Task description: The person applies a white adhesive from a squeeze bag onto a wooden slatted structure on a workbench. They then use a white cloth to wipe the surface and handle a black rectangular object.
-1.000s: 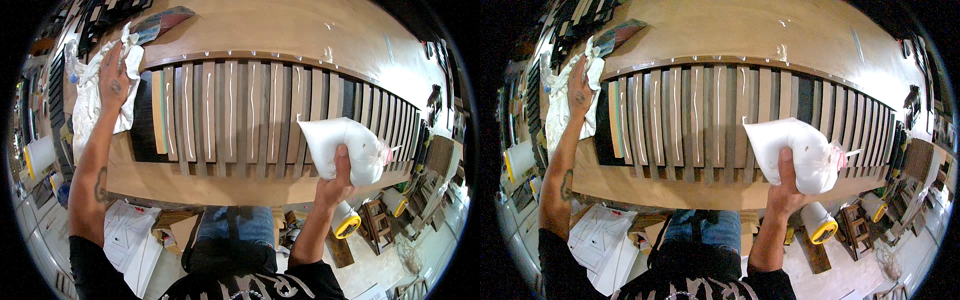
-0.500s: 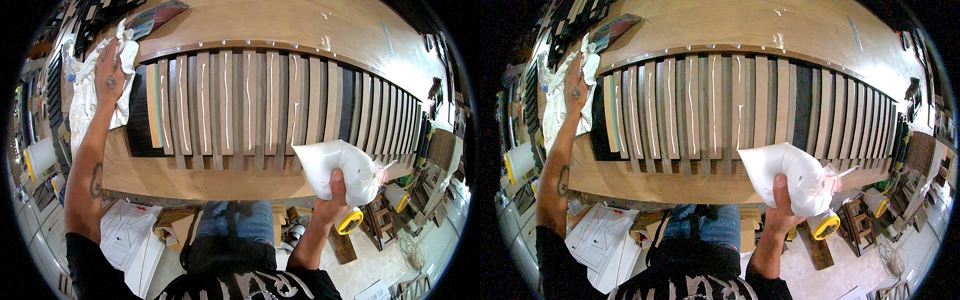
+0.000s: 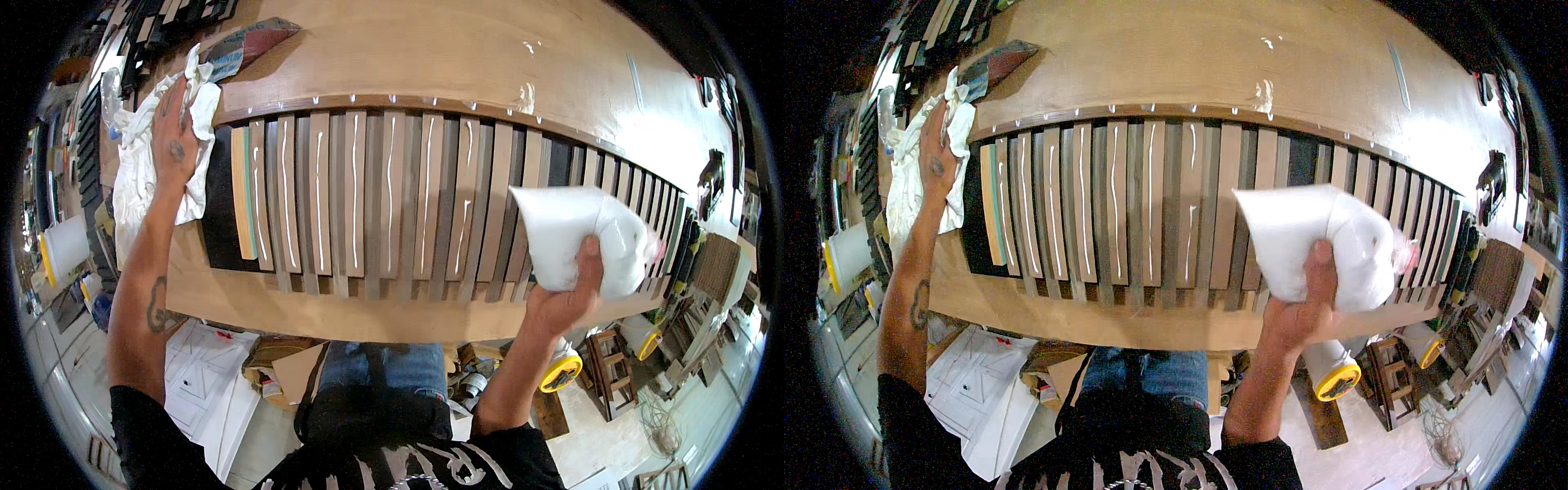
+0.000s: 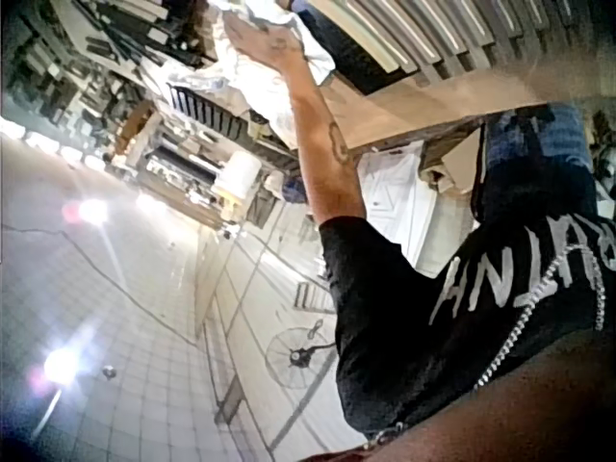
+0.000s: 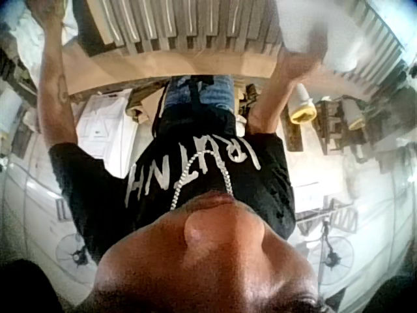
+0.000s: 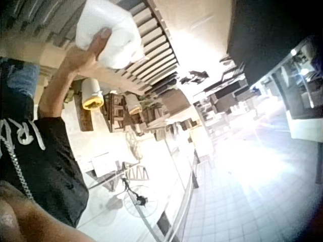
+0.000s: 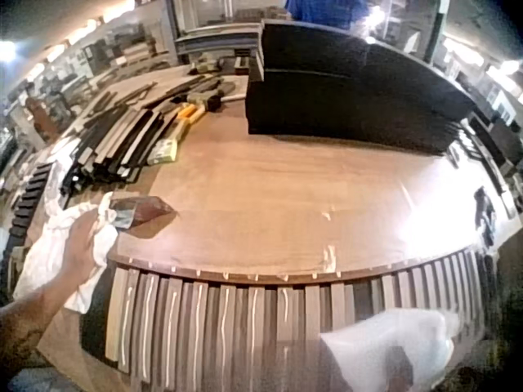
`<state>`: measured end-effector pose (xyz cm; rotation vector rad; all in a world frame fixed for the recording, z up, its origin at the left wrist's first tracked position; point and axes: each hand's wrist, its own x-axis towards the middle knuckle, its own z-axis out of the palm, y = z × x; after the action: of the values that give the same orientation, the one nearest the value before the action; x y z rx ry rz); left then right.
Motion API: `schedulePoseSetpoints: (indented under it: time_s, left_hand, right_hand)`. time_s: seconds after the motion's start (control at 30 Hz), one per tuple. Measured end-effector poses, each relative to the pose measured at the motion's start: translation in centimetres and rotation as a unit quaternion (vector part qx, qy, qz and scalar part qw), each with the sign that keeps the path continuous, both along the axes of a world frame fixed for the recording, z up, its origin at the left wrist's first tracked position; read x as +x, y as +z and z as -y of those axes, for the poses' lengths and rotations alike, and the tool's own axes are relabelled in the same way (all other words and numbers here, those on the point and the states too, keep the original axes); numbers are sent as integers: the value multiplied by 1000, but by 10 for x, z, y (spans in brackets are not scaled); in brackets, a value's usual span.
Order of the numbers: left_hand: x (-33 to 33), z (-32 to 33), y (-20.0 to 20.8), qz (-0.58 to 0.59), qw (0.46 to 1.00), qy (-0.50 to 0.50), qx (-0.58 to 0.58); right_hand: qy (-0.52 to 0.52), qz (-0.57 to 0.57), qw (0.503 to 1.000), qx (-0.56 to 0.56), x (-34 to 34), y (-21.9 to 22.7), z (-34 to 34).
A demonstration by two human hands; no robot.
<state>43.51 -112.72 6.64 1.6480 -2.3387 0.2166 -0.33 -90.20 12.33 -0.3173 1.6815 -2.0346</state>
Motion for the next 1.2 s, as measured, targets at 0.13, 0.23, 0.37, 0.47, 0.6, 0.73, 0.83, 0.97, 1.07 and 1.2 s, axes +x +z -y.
schedulePoseSetpoints:
  time_s: [0.13,0.23,0.37,0.47,0.6,0.73,0.83,0.97,1.07,1.2]
  left_hand:
    - [3,1,1,-6,1000,-9,-1]
    - [-1,-1,4,-25,1000,-12,-2]
    - [-4,-1,5,-39,999,-4,3]
    - [-4,-2,3,-31,999,9,5]
    - [-1,-2,2,-15,1000,18,8]
    - [-1,-2,3,-12,1000,15,11]
    - [-1,-1,2,-11,1000,14,12]
    - [4,1,-2,-7,1000,-6,2]
    - [5,2,-2,-22,999,-24,-7]
    - [11,1,-4,-6,1000,-25,-13]
  right_hand:
    - [-2,-68,997,42,1,1,43]
    - [21,-110,992,62,-1,-3,56]
    - [50,-131,987,82,-4,-5,63]
    - [76,-104,992,7,13,9,62]
    - [32,-115,990,76,-3,-7,60]
    - [31,-109,989,99,-6,-6,47]
    - [27,-85,991,95,-3,-5,37]
    - [14,-53,992,111,-1,-4,22]
    - [14,-42,994,96,-1,-5,12]
    - [27,-37,996,70,-1,-5,-1]
